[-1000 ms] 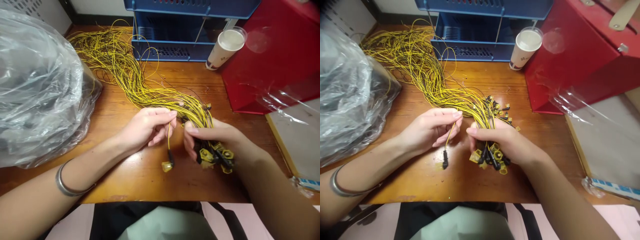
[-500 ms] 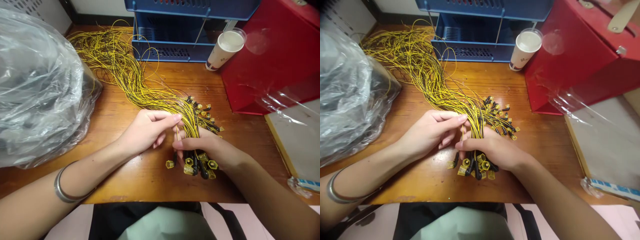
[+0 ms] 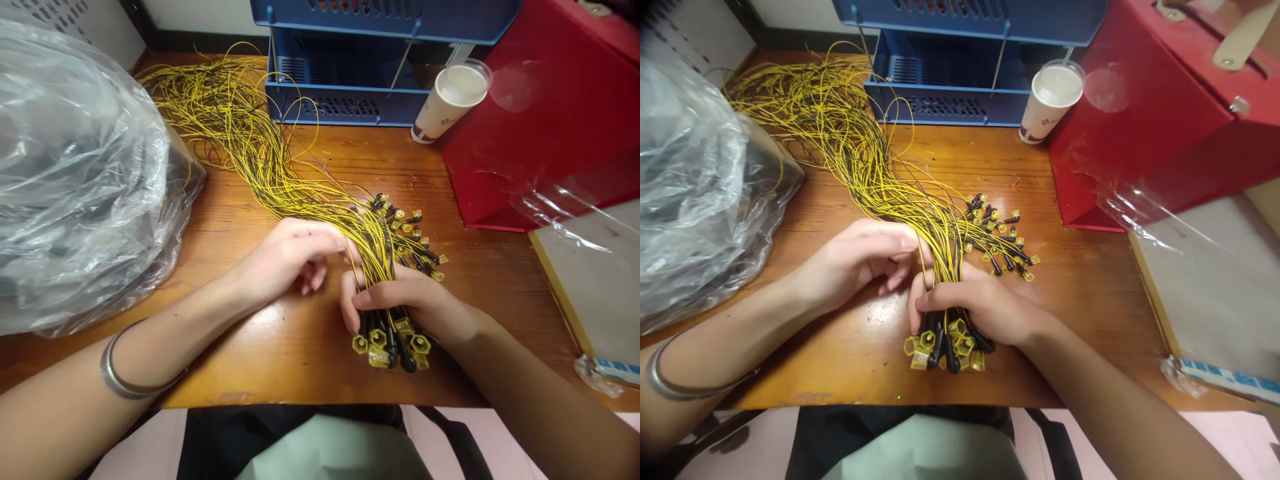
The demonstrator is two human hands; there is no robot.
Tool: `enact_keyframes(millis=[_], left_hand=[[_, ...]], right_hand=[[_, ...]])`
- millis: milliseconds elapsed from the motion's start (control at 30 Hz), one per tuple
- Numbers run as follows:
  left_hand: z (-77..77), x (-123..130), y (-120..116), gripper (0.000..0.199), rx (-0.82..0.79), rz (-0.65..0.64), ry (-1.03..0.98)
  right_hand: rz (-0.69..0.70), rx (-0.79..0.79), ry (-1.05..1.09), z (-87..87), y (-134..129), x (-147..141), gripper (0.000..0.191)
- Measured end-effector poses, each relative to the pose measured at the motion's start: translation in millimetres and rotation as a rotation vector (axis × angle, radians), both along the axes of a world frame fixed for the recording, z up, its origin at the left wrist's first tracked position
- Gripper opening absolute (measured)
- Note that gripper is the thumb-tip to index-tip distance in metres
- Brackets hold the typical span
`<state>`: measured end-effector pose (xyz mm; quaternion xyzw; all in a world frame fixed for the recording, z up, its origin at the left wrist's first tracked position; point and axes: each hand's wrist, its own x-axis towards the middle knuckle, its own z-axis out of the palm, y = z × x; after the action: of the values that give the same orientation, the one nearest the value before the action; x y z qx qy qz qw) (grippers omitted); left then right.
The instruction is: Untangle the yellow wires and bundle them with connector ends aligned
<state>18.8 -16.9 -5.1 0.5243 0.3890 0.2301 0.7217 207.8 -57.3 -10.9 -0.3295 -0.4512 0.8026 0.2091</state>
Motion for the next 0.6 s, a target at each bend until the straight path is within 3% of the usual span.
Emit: enact_keyframes(millis=[100,333,467,600], left_hand=[[1.7,-2.7,4.3,0.022,0.188,-0.083,0.119],[-9.5,2.6,2.3,0.024,0.837,-0.159,0.545],[-18.2,4.2,-0.4,0.024,0.982,-0.192,0.717],[-24.1,10.2,-0.6,0.022,0.986,-0.205,0.886]], right_hand=[[0.018,-0.1,0.045,-1.1,-1.5,-6.0,0.018],[0.011,-0.269,0.074,-1.1,-8.7,-20.4,0.03],[0.036,-0.23,0.019,1.0,-9.9,-25.1,0.043],[0.048,-0.262,0.119,-2.2,-11.0,-28.3,0.043]])
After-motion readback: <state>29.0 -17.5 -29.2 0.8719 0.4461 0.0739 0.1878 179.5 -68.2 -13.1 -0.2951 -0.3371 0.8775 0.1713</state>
